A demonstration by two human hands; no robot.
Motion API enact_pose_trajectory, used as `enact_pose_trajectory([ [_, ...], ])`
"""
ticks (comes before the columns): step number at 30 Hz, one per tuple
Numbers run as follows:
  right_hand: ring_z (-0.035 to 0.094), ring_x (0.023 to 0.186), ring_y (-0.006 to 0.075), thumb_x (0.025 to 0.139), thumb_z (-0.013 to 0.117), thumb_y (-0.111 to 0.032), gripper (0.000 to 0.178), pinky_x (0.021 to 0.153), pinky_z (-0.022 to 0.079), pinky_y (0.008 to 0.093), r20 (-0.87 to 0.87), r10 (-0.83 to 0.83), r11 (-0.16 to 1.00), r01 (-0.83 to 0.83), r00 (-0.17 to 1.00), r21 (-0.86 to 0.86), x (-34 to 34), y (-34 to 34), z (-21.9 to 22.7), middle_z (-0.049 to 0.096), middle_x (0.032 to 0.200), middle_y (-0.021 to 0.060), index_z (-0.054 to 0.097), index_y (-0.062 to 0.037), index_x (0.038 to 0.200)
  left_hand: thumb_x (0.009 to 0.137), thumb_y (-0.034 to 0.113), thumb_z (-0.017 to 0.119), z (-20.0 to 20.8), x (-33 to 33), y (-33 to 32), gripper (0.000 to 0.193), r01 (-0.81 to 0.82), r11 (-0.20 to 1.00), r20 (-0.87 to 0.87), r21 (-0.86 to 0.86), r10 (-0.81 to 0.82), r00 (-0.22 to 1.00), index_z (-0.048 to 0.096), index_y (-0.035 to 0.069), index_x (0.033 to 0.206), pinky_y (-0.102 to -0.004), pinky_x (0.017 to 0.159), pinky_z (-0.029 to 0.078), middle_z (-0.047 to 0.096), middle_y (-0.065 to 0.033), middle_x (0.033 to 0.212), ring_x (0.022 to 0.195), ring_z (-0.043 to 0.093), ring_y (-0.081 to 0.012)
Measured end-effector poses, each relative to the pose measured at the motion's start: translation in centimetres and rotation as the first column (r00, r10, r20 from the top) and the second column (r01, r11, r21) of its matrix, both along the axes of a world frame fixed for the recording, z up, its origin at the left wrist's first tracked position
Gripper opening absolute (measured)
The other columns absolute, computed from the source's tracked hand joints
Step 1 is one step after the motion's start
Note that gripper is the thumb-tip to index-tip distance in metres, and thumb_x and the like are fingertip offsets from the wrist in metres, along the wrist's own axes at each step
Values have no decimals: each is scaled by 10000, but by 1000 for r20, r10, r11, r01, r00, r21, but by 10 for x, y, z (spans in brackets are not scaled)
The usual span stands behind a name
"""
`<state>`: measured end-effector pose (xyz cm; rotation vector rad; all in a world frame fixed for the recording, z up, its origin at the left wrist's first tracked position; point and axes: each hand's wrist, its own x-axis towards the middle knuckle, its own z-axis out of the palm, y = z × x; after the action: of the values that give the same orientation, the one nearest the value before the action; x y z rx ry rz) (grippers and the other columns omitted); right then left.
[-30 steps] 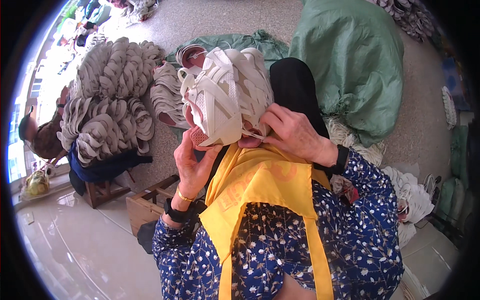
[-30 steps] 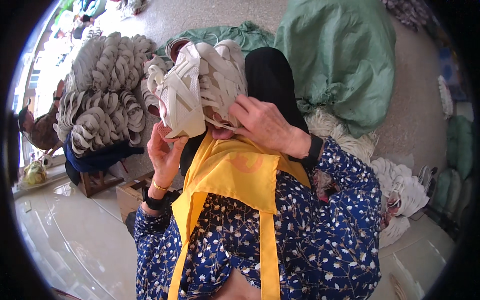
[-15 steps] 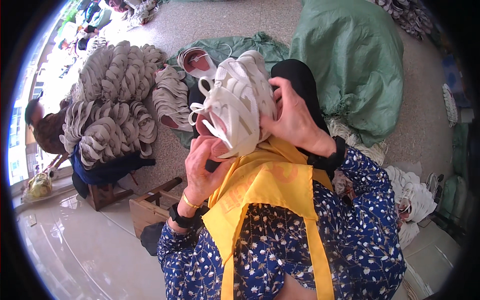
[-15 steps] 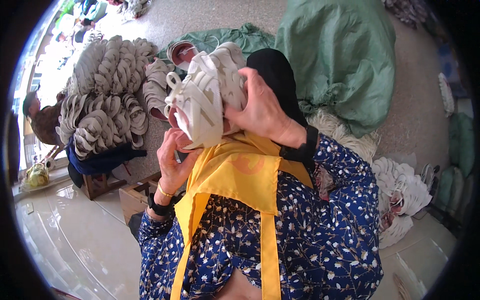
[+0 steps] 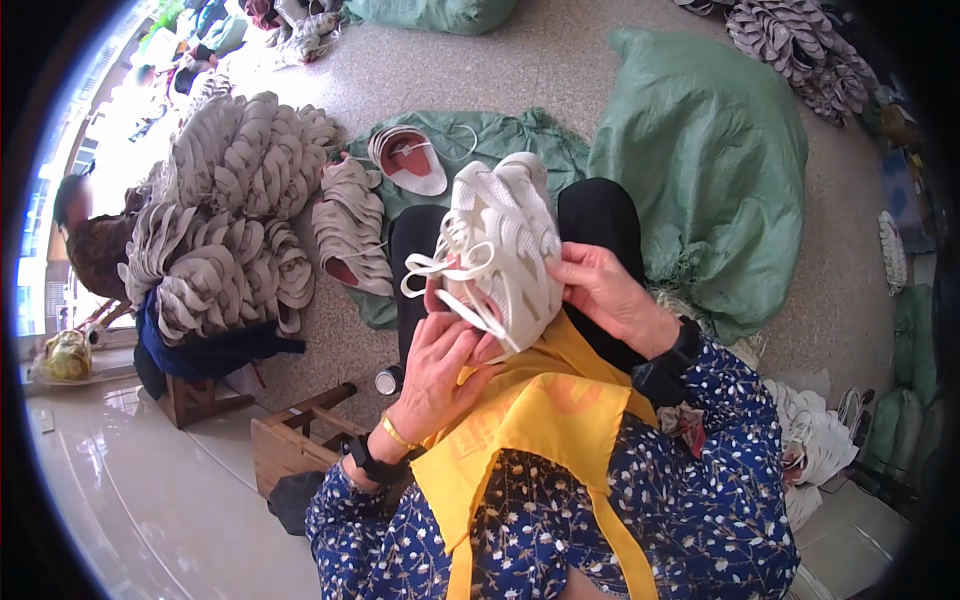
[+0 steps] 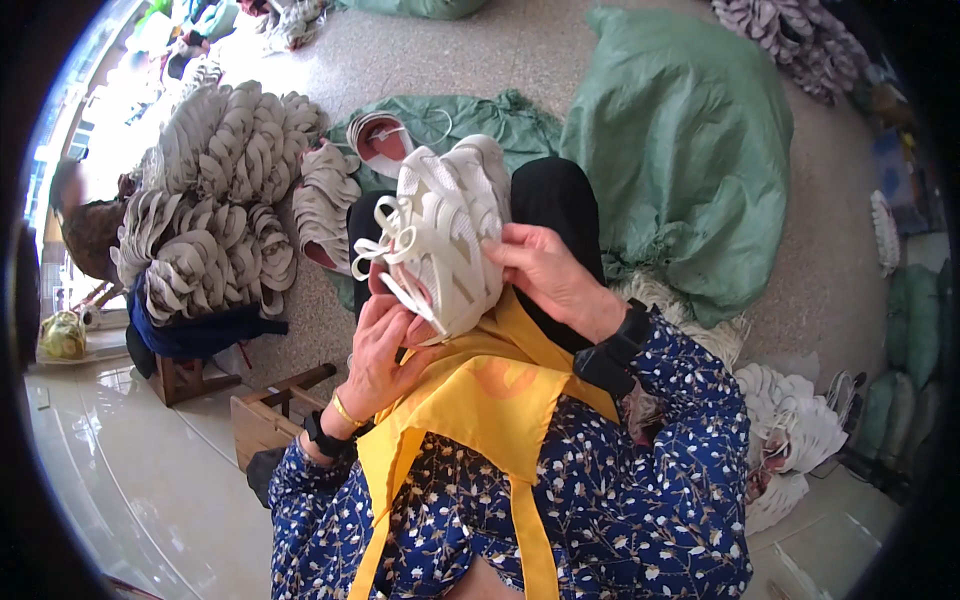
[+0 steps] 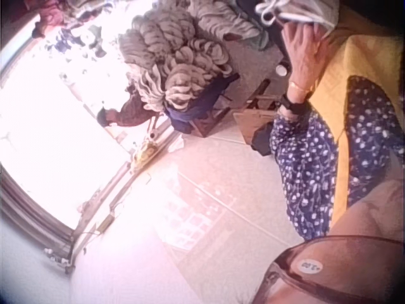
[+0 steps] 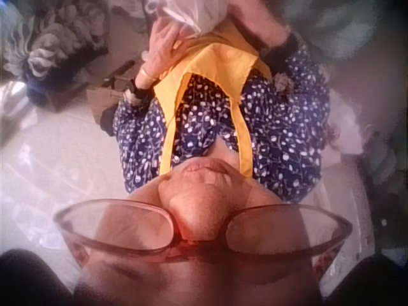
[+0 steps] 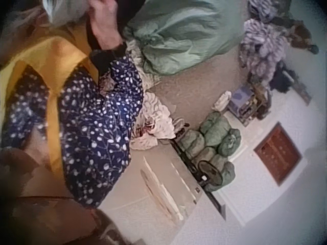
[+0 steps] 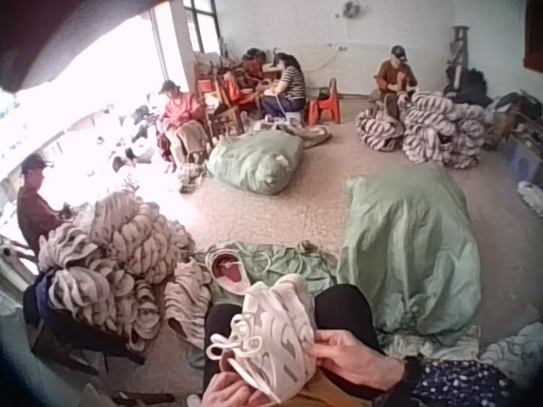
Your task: The person sits on the floor and threads a white shoelace through the eyelets of a white sneaker. They repeatedly pull the laces to tighten them and adjust the fit, working on a single shoe throughout the clip.
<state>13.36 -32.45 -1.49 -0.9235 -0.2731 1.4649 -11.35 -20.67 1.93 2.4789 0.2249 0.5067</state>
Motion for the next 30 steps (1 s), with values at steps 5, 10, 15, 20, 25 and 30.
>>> enact_pose_trajectory([
  [5,564,1282,168,1084,559,-209,450,1111,449,363,17,103,991,-104,994,82,-7,16,15,596,1398,72,469,-9,1477,722,75,790,-1,3,2,460,-64,997,36,-46,66,997,647,-1,1152,-450,891,459,658,-107,1056,993,574,-346],
  [10,596,1223,150,994,709,-163,545,1071,487,348,76,74,980,-86,994,179,-21,22,36,623,1329,65,453,-10,1450,774,44,820,19,9,4,439,-104,993,79,-59,109,991,649,-19,1173,-452,878,499,695,-124,1089,959,609,-362],
  [15,586,1266,185,972,713,-119,569,1102,471,371,-37,109,968,-97,993,231,-4,24,47,607,1371,90,446,-2,1460,669,232,951,39,13,15,509,-81,996,194,-35,87,977,605,46,994,-434,849,485,672,-130,1072,952,594,-334],
  [20,555,1340,238,967,706,-164,696,1157,428,415,-122,29,927,19,992,375,23,26,53,540,1468,133,351,28,1534,951,165,702,34,21,23,269,-274,763,237,-586,484,842,581,6,1130,-375,921,479,609,-146,1171,1047,591,-257],
  [25,550,1357,256,962,713,-214,740,1164,428,421,-175,106,878,-10,979,479,40,31,60,531,1481,151,333,27,1549,1070,253,568,38,74,50,425,239,-247,154,-939,321,935,524,-23,1390,-454,1083,482,595,-174,1376,1230,607,-320],
  [30,570,1338,248,1000,670,-285,650,1157,435,419,-112,125,865,-53,986,499,75,54,46,553,1476,137,414,-7,1529,1054,228,606,34,96,94,467,394,-168,353,-904,232,907,502,-23,1434,-444,1101,495,629,-156,1388,1254,631,-265],
])
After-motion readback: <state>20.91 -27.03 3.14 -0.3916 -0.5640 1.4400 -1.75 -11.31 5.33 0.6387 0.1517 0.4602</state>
